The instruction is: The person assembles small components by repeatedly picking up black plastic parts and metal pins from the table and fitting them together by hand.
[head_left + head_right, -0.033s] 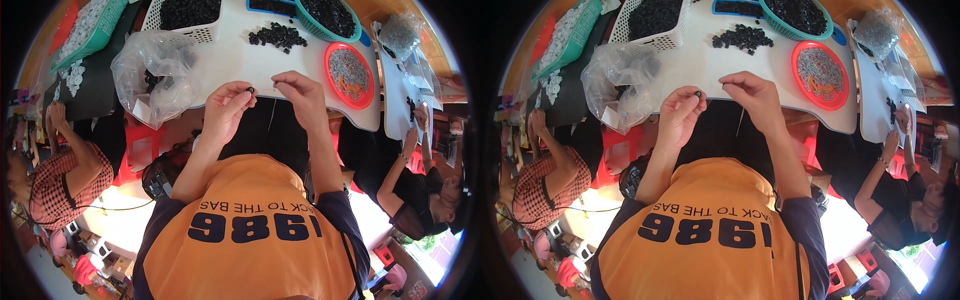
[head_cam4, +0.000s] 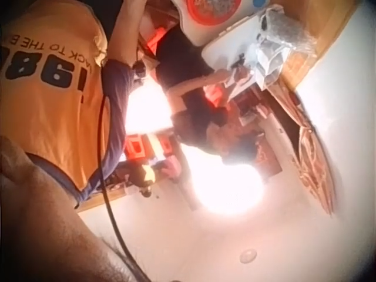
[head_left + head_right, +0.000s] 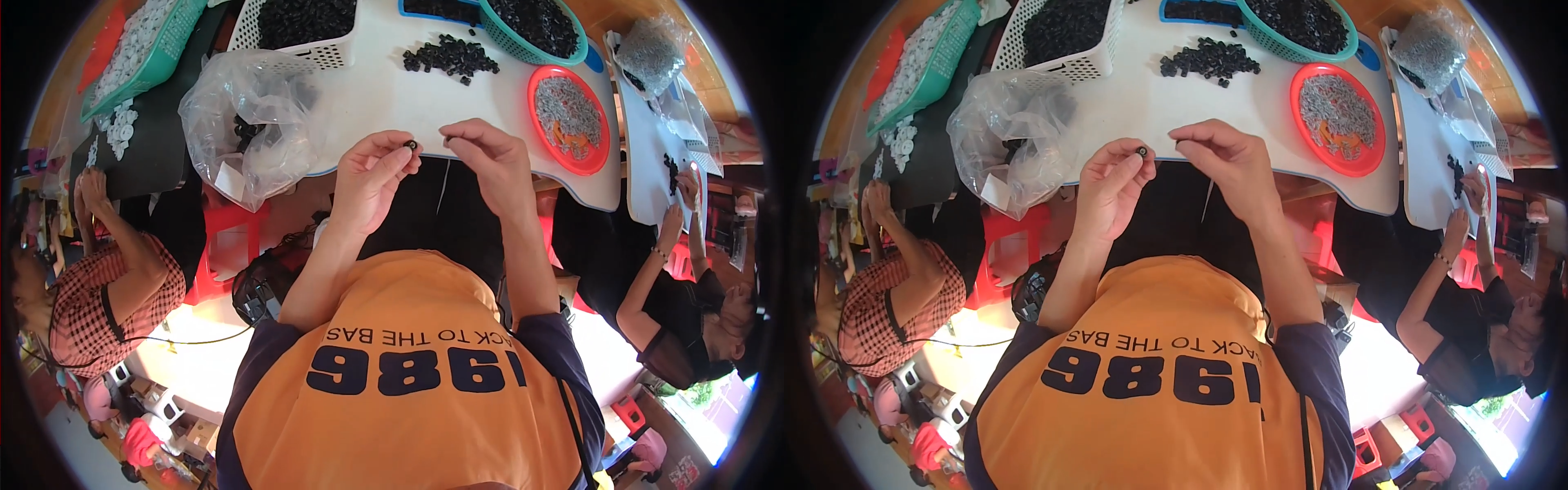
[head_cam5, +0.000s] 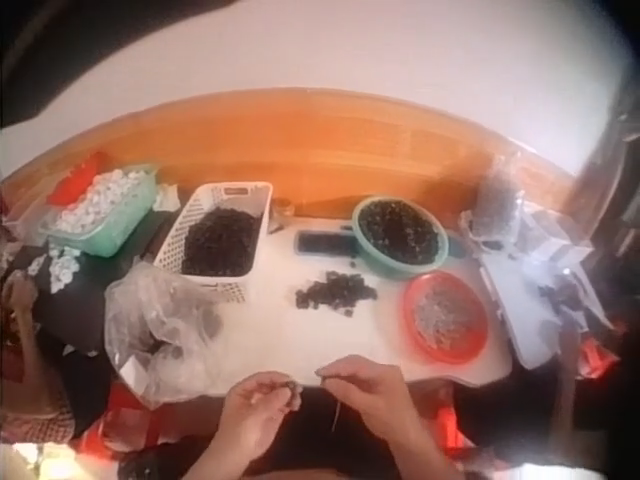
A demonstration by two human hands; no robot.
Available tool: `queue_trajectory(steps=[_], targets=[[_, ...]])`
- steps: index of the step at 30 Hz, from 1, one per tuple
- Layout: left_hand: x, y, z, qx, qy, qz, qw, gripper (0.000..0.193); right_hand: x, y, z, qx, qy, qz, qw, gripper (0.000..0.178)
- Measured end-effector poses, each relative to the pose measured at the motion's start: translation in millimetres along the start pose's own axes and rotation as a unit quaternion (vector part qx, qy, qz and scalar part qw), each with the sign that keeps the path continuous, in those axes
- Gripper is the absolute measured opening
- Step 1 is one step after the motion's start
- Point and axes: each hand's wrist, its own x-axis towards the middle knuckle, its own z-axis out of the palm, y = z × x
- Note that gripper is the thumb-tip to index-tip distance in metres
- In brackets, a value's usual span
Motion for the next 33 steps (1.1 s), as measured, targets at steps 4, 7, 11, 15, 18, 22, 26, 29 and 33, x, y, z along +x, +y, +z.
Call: queue_trajectory(steps=[4, 7, 11, 15, 18, 22, 26, 29, 33], targets=[[0, -8, 14, 0.003, -0.017, -0.021, 1.0, 0.019, -22, -11, 8, 0.015, 0.029, -0.003, 0.999, 0.016], [-3, -9, 19, 0.017, -0.023, -0.019, 0.999, 0.022, -30, -13, 8, -0.021, 0.027, -0.008, 0.999, 0.019], [-7, -7, 21, 0.031, -0.017, -0.012, 0.999, 0.024, -34, -13, 9, -0.108, 0.024, -0.024, 0.994, 0.019], [-8, -7, 21, 0.071, -0.022, 0.005, 0.997, 0.022, -37, -13, 8, -0.145, 0.03, -0.024, 0.989, 0.018], [-7, -7, 22, 0.094, -0.028, 0.011, 0.995, 0.021, -38, -12, 10, -0.144, 0.037, -0.019, 0.989, 0.022], [-9, -8, 23, 0.101, -0.017, 0.005, 0.995, 0.02, -39, -12, 15, -0.141, 0.06, -0.015, 0.988, 0.031], [-7, -5, 19, 0.071, -0.011, -0.056, 0.996, 0.025, -40, -18, 17, -0.196, 0.052, -0.036, 0.979, 0.035], [-2, 4, 9, 0.014, -0.049, -0.146, 0.988, 0.038, -39, -20, 14, -0.234, -0.004, -0.001, 0.972, 0.035], [-1, 8, -2, -0.015, -0.107, -0.209, 0.972, 0.052, -37, -13, 11, -0.206, -0.094, -0.013, 0.974, 0.036]])
